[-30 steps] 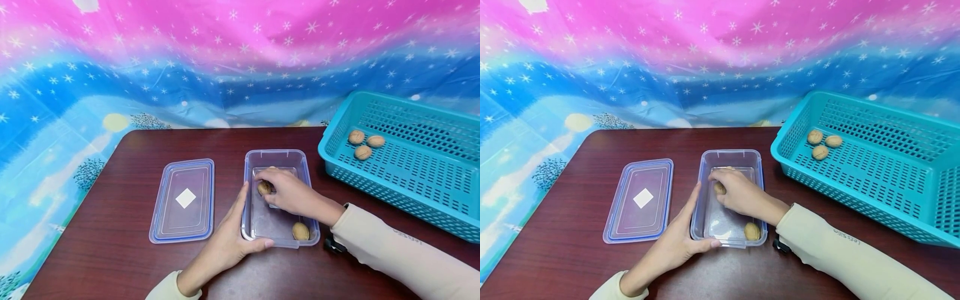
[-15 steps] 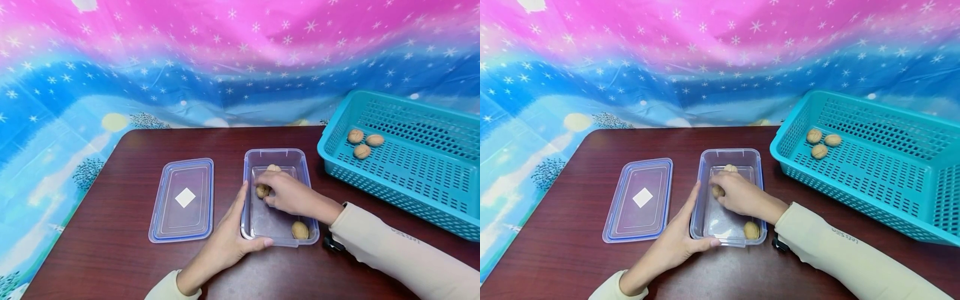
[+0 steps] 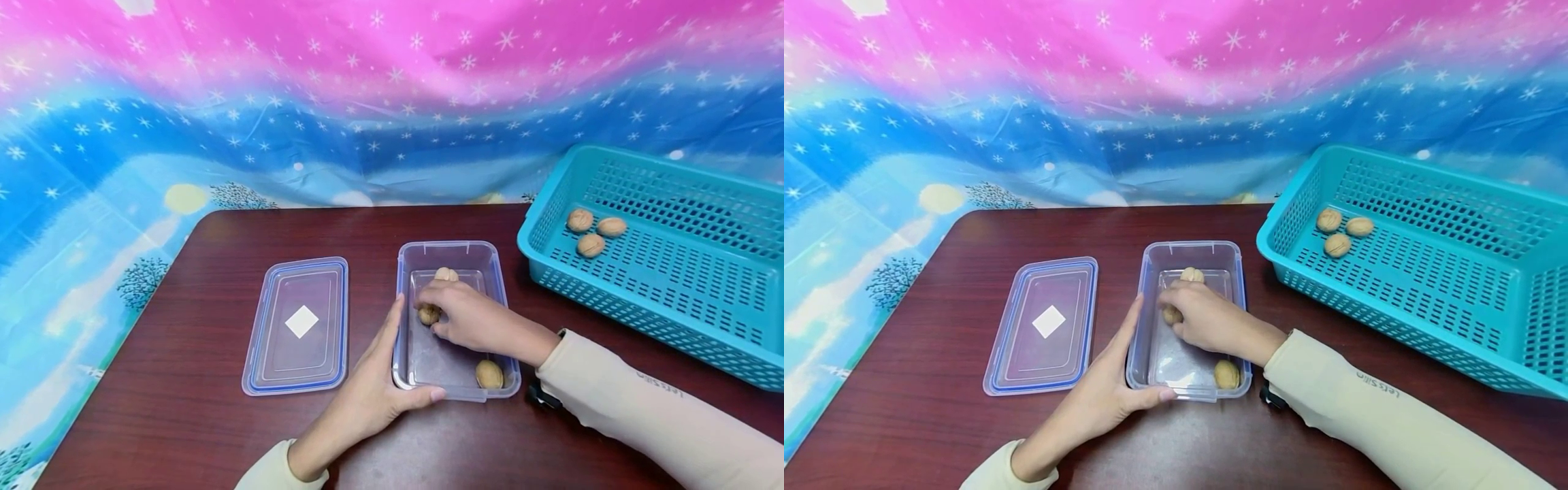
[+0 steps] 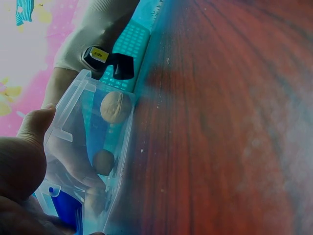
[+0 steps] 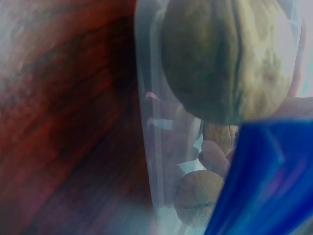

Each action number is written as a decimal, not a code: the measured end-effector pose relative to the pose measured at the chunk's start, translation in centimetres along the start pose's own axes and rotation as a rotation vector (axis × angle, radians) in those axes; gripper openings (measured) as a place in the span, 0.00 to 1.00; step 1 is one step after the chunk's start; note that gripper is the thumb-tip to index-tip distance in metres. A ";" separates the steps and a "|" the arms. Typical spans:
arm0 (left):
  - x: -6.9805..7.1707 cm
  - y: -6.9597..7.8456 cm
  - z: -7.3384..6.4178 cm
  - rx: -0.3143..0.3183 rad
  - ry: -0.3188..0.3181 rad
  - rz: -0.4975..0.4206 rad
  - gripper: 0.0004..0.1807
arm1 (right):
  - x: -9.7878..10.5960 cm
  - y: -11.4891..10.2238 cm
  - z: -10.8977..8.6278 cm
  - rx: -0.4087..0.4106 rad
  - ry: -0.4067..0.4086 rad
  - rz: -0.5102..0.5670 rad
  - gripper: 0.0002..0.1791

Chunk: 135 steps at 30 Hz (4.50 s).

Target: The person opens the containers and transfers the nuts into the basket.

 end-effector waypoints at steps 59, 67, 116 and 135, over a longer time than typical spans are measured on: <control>0.0 0.0 0.1 0.000 0.009 -0.006 0.72 | 1.4 0.3 -0.3 0.013 0.129 0.160 0.18; 0.0 0.0 0.0 -0.004 0.010 -0.007 0.72 | 1.6 0.6 -0.3 -0.024 0.076 0.309 0.19; 0.0 -0.1 0.0 0.024 0.017 -0.013 0.72 | 19.2 6.4 -6.5 -0.037 -0.069 0.835 0.24; 0.0 -0.2 0.1 0.017 0.015 -0.011 0.72 | 22.7 17.0 -9.9 -0.058 0.076 0.748 0.27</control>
Point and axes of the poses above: each hand's wrist, its own z-axis towards the middle knuckle, its own x-axis out of the back of the hand, y = z × x, the point moved 5 cm from there along z, towards the middle knuckle, and after that the axes turned 5 degrees about z, right-handed, at the moved point
